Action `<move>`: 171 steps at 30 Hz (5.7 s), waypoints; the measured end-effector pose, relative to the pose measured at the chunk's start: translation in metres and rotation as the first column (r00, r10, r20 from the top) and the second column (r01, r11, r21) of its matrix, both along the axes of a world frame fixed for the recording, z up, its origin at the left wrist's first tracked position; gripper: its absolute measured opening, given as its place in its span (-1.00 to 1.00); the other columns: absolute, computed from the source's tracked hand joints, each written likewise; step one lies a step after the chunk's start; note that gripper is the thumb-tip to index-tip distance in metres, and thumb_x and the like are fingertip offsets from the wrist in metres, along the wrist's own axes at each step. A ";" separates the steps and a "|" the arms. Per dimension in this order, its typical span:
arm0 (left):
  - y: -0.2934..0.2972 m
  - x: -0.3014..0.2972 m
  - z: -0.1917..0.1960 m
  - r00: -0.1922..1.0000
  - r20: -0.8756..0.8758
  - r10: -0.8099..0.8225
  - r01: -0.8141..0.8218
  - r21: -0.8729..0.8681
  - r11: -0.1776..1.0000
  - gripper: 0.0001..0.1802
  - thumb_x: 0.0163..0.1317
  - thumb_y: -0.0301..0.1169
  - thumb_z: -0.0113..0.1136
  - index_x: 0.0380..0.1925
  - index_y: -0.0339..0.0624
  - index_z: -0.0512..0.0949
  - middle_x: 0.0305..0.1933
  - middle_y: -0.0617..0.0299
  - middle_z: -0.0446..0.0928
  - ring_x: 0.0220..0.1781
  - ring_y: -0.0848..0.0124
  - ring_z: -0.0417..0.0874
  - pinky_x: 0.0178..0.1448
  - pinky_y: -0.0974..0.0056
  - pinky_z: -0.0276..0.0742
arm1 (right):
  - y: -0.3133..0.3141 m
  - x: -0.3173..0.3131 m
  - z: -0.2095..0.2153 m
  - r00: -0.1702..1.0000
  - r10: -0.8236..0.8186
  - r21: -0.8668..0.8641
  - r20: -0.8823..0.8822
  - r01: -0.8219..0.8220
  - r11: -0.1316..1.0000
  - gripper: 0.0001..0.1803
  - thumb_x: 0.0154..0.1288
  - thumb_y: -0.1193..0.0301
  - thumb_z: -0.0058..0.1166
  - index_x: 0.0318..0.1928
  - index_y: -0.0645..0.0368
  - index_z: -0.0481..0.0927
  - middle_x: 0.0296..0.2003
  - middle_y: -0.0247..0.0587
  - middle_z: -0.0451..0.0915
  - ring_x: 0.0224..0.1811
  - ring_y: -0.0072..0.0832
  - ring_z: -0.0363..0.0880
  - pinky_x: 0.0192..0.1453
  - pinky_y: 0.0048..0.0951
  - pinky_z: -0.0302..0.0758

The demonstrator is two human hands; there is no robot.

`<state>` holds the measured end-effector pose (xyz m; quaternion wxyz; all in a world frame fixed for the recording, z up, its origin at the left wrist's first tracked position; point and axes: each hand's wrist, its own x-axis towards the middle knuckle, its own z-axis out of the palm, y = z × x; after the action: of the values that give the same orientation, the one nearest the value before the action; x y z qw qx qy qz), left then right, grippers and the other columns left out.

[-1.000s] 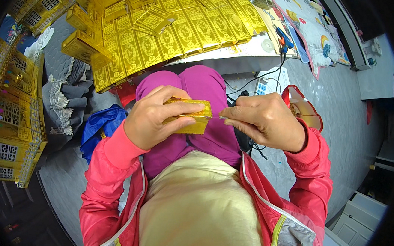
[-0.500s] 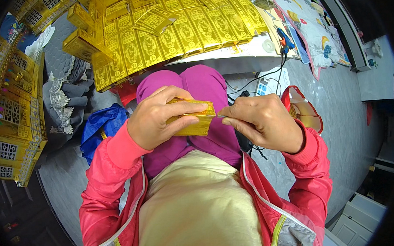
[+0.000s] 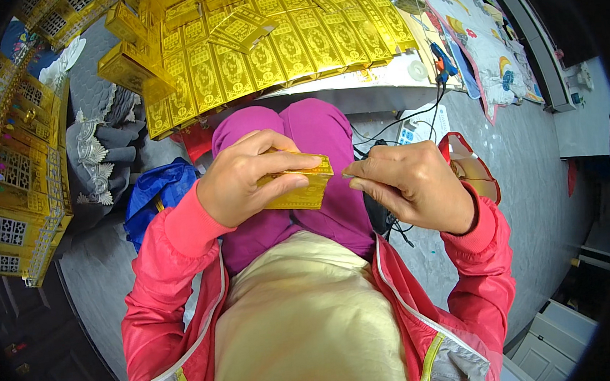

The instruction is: The person assembles small gold-colored paper boxes by folding edges and applying hot glue to seal them. They handle each box one at a time, fold the sides, apply glue with a hot glue gun, and press the edges to close the box.

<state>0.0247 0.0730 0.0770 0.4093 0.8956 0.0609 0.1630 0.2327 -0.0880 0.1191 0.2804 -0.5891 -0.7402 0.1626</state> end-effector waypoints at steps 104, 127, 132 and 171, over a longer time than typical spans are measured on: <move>0.002 0.009 -0.017 0.950 -0.252 -0.185 0.130 -0.218 0.967 -0.77 0.19 -0.38 0.35 -0.16 -0.19 0.63 -0.22 0.15 0.62 -0.14 0.24 0.64 -0.03 0.26 0.51 | 0.058 0.024 -0.002 0.946 0.237 -0.582 -0.221 -0.323 0.746 -0.82 0.24 0.48 0.18 -0.20 0.32 0.69 -0.34 -0.04 0.71 -0.33 -0.29 0.69 -0.19 -0.38 0.56; 0.004 0.005 -0.022 0.958 -0.241 -0.153 0.092 -0.246 0.965 -0.78 0.21 -0.41 0.33 -0.14 -0.20 0.63 -0.20 0.15 0.62 -0.13 0.29 0.65 -0.02 0.28 0.52 | 0.057 0.023 -0.013 0.937 0.176 -0.524 -0.301 -0.317 0.790 -0.80 0.24 0.34 0.18 -0.27 0.22 0.73 -0.49 0.01 0.64 -0.48 -0.18 0.59 -0.30 -0.25 0.49; 0.004 0.005 -0.020 0.956 -0.252 -0.150 0.093 -0.226 0.970 -0.76 0.21 -0.38 0.33 -0.14 -0.20 0.64 -0.20 0.15 0.63 -0.13 0.28 0.65 -0.01 0.28 0.52 | 0.060 0.026 -0.005 0.949 0.250 -0.532 -0.190 -0.313 0.786 -0.81 0.26 0.44 0.16 -0.18 0.27 0.70 -0.35 -0.04 0.70 -0.31 -0.21 0.69 -0.18 -0.33 0.55; 0.005 0.004 -0.006 0.838 0.481 0.258 -0.433 0.295 0.852 -0.14 -0.11 -0.52 0.52 0.27 -0.23 0.36 -0.03 0.09 0.55 -0.04 0.13 0.55 0.09 0.15 0.48 | 0.051 -0.052 -0.043 0.168 -0.316 -0.257 -0.934 0.301 0.918 -0.82 0.41 0.44 0.12 -0.09 0.30 0.60 -0.31 -0.53 0.54 -0.28 -0.79 0.41 -0.16 -0.67 0.37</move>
<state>0.0285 0.0775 0.0707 0.1875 0.8749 0.1006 0.4351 0.1803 -0.0369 0.0757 0.6967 -0.5019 -0.2740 0.4332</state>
